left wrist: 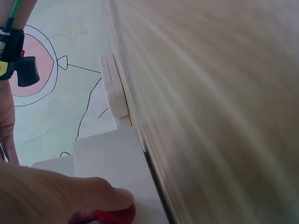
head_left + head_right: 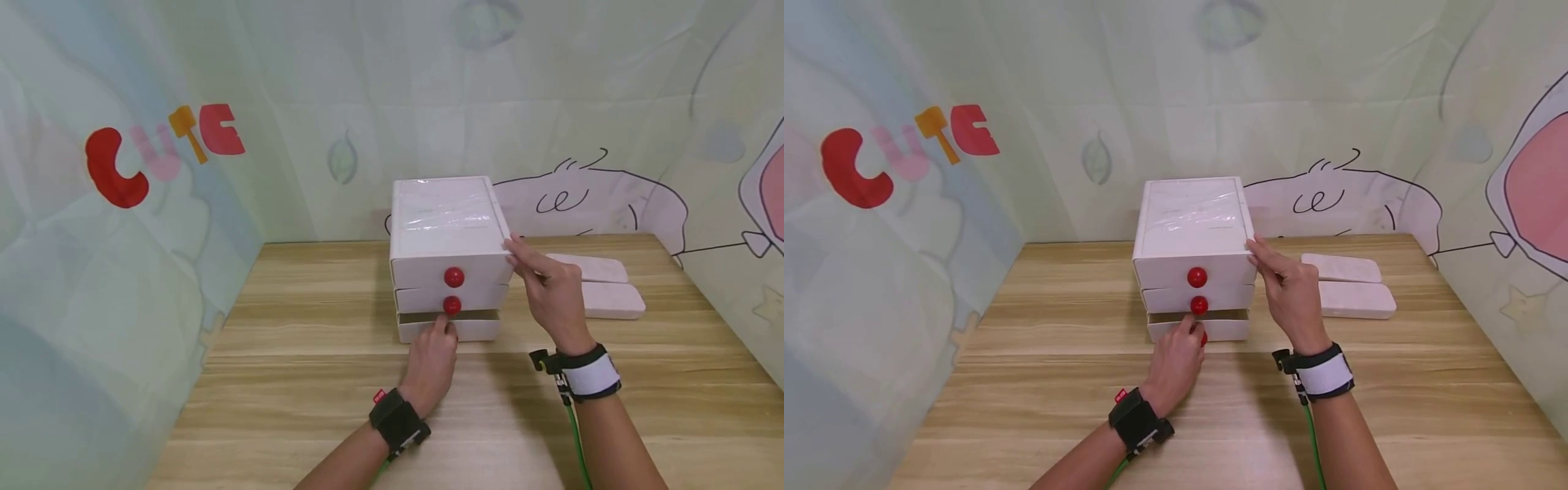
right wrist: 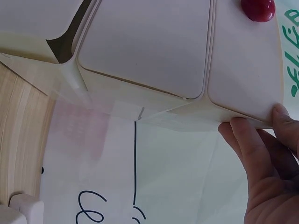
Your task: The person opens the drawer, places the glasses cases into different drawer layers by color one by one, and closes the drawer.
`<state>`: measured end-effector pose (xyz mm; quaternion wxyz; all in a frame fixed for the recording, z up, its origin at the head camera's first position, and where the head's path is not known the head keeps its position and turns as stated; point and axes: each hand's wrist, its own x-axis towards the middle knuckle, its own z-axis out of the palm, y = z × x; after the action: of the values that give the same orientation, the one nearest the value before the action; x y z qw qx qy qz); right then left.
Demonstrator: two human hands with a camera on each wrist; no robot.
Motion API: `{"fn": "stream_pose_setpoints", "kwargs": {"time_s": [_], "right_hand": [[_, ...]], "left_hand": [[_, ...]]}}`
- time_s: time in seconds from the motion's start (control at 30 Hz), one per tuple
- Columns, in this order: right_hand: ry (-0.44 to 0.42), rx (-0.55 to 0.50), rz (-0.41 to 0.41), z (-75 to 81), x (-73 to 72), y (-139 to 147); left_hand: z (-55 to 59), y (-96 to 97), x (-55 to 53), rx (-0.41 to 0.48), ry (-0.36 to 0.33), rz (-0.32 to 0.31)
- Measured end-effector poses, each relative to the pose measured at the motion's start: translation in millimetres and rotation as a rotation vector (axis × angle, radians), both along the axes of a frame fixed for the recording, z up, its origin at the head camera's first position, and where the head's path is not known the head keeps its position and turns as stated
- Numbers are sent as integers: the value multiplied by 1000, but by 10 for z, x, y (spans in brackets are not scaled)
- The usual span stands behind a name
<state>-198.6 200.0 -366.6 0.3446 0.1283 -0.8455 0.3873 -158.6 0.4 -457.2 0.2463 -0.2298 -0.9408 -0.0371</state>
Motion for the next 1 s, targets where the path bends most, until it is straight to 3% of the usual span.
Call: {"fn": "stream_pose_setpoints", "kwargs": {"time_s": [1.0], "right_hand": [[-4, 3, 2, -2, 5, 9]], "left_hand": [[55, -21, 243, -22, -51, -68]]}}
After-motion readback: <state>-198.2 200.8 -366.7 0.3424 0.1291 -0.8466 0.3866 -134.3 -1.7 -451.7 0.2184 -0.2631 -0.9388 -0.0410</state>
